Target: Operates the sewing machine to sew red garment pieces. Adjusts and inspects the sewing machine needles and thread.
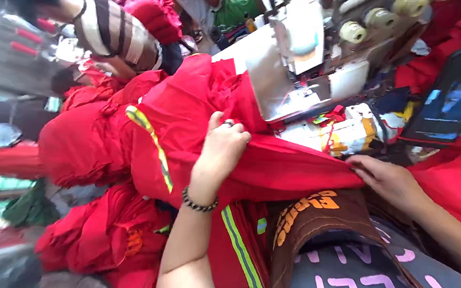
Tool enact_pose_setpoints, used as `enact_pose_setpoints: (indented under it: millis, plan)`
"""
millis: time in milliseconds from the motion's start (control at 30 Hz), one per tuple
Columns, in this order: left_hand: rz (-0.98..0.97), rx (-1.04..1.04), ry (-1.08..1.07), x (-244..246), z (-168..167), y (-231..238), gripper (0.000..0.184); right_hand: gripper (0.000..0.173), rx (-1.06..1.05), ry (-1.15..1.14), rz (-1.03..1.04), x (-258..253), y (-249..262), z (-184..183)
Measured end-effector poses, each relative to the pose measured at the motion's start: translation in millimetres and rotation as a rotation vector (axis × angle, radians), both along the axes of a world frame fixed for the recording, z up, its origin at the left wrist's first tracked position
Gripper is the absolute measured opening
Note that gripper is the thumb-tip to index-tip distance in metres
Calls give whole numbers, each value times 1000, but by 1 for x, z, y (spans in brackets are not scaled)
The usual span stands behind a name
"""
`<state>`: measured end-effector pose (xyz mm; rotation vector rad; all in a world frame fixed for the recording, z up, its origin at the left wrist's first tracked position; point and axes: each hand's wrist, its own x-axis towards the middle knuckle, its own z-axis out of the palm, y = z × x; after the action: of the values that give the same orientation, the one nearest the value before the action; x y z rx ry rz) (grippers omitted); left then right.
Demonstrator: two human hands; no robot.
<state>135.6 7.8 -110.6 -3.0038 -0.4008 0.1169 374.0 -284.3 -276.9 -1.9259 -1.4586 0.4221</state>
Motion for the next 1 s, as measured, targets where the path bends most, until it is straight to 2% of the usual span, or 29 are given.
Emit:
enact_pose_setpoints:
  millis: [100,200,367,433,500,633,700,767,833,867,933,1000]
  plan:
    - [125,46,-36,-8,-25,-18,6,27,24,-49,89,-9,14,-6]
    - [173,-29,-136,-2,-42,-30,12,34,119,-36,182,-21,46,14]
    - [158,-91,-246,11,-38,-55,17,59,225,-12,244,-51,98,35]
    - [123,-77,-275,14,-37,-60,14,63,238,23,249,-61,112,36]
    - [87,-68,-313,17,-38,-61,11,58,252,51,247,-67,119,36]
    - [54,-21,-318,10,-35,-63,14,26,312,45,194,-70,118,37]
    - [119,-43,-191,1,-32,-67,13,24,335,-44,155,-66,114,39]
    - [266,-180,86,-8,-24,-72,9,24,342,-136,113,-58,111,41]
    - [346,-322,272,-16,-29,-64,16,21,297,-167,124,-49,109,44]
    - [329,-392,266,-22,-37,-57,20,21,267,-165,154,-46,109,45]
    - [231,-554,95,-39,-62,-43,22,21,218,-116,229,-44,108,42]
    - [213,-654,-89,-52,-79,-46,21,20,184,-65,277,-47,102,38]
